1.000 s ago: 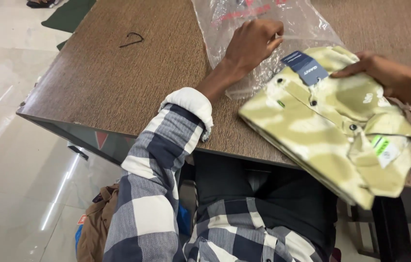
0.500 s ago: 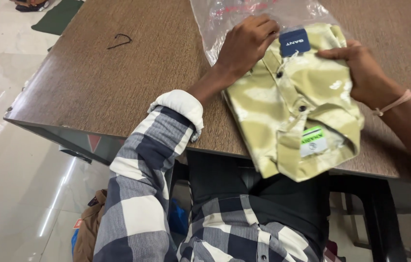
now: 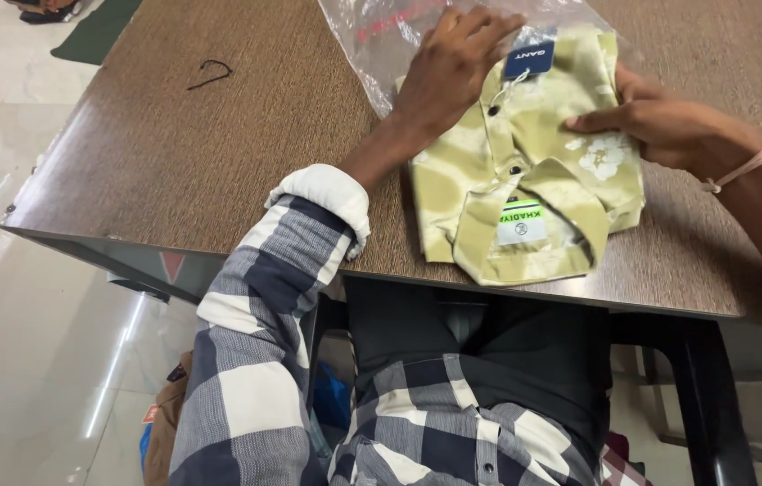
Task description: The person picks up a folded shirt from a table, places it inside a clear plastic bag, seals the bag, and then smooths it down.
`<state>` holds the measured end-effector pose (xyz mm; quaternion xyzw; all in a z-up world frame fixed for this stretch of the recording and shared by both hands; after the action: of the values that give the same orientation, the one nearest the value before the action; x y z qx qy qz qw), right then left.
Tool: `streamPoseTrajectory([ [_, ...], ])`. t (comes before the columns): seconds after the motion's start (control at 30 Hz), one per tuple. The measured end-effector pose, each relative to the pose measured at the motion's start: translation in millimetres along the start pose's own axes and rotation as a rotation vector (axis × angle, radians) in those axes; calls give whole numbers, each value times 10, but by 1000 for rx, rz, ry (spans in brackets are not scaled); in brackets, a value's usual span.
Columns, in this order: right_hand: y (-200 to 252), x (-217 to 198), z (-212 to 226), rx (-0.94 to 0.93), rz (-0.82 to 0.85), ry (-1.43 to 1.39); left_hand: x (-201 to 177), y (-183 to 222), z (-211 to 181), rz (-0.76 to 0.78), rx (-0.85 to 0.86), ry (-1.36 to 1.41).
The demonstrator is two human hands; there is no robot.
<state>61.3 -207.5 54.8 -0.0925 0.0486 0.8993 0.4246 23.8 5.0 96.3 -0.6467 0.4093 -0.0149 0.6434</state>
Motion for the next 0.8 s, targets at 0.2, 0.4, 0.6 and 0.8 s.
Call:
streamPoseTrajectory([
  [0.2,-56,28,-141,4,-55,37,310,80,84,128,-47,93],
  [0.4,-25,-4,-10,-44,-225,-67,277,54,136,178,-93,50],
  [0.6,-30,-157,69,-181,-111,119,358,139,416,276,-220,-41],
  [0.8,106,49,343,-538,-82,1173,336,140,472,322,-317,-49],
])
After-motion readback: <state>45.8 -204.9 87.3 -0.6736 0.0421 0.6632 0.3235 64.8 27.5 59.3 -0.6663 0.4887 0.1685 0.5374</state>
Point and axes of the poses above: each hand's wrist, its own y-axis away from the middle knuckle, its own x-axis out of the palm, z = x × y, the point moved 7 cm from there along -y, towards the middle knuckle, and after that the axes turned 10 degrees about -x, right-handed, at the moved point
